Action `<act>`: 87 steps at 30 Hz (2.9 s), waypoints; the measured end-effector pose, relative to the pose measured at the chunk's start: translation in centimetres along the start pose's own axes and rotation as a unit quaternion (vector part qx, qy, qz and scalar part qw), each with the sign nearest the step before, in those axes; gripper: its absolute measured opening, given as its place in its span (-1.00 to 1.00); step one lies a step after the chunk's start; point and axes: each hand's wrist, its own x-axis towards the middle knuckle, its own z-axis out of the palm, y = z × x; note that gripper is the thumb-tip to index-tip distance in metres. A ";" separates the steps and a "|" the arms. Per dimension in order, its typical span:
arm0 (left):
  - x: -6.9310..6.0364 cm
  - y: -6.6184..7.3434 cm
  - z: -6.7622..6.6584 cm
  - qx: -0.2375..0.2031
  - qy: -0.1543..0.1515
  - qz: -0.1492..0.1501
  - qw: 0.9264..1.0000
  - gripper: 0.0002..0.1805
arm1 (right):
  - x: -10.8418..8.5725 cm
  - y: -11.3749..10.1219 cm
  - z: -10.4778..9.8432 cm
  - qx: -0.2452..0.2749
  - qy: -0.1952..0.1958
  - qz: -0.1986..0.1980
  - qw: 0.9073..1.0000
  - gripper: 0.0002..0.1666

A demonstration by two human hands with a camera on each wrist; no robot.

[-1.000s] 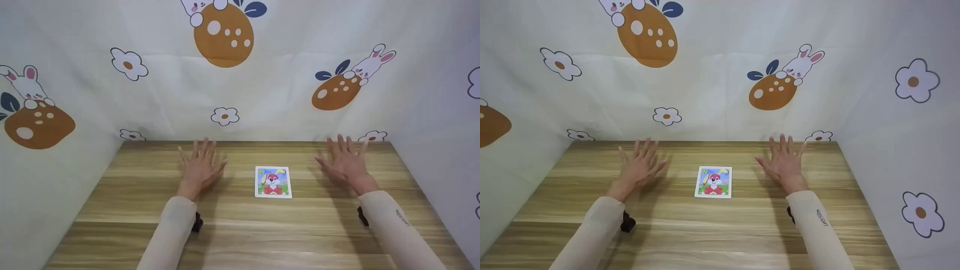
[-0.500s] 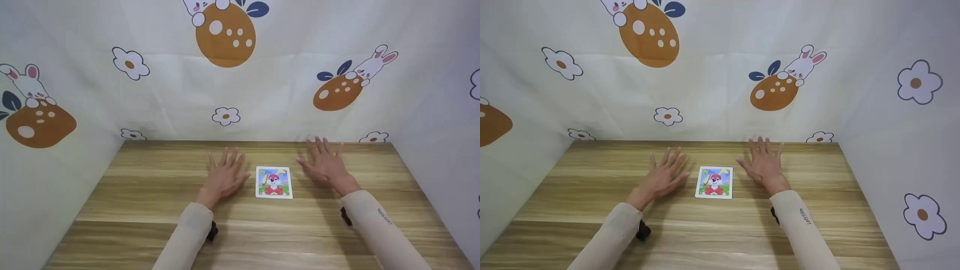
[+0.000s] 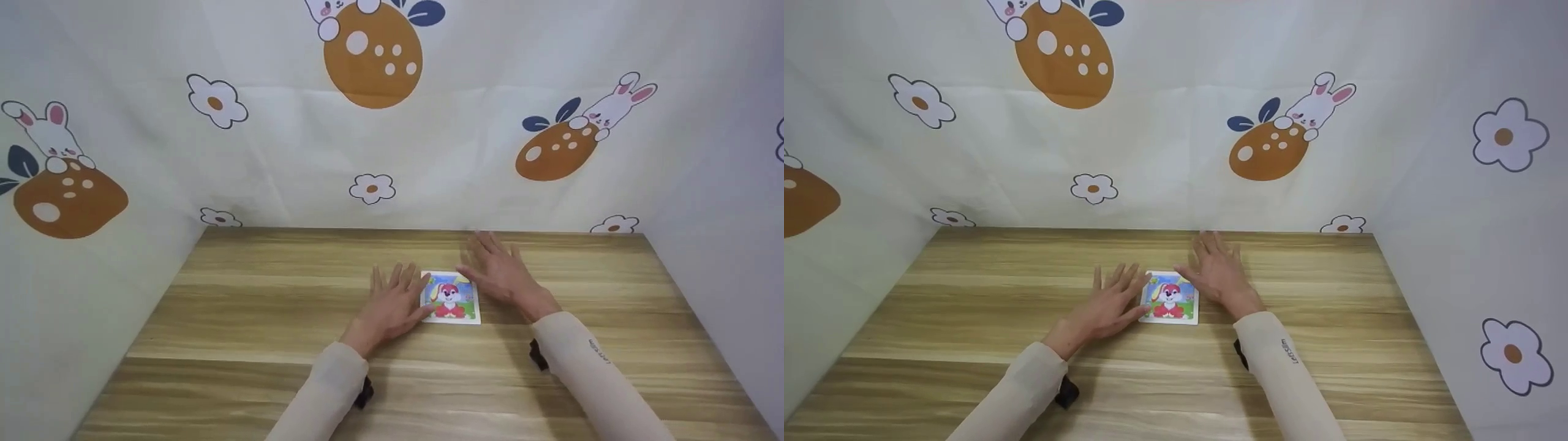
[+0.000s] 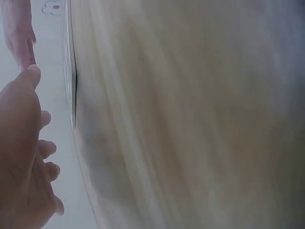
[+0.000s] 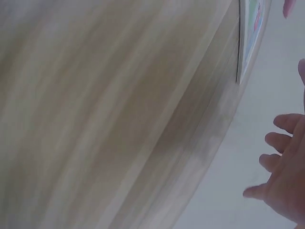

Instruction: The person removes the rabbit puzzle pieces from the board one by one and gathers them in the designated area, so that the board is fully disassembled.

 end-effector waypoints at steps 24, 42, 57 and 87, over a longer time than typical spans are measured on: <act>-1.2 5.6 1.3 0.020 0.055 -0.003 0.998 -0.46 | 2.3 -2.9 2.9 0.310 -0.008 0.104 0.945 -0.75; -0.8 7.4 2.2 0.039 0.055 -0.007 0.998 -0.44 | 2.7 -3.0 3.1 0.279 -0.049 0.068 0.957 -0.76; -0.1 8.5 2.4 0.003 0.021 -0.071 0.997 -0.34 | 2.6 -2.9 3.3 0.289 -0.037 0.050 0.955 -0.76; 0.0 8.8 2.9 -0.013 0.011 -0.097 0.995 -0.29 | 3.2 -3.2 2.8 0.312 -0.108 0.116 0.937 -0.74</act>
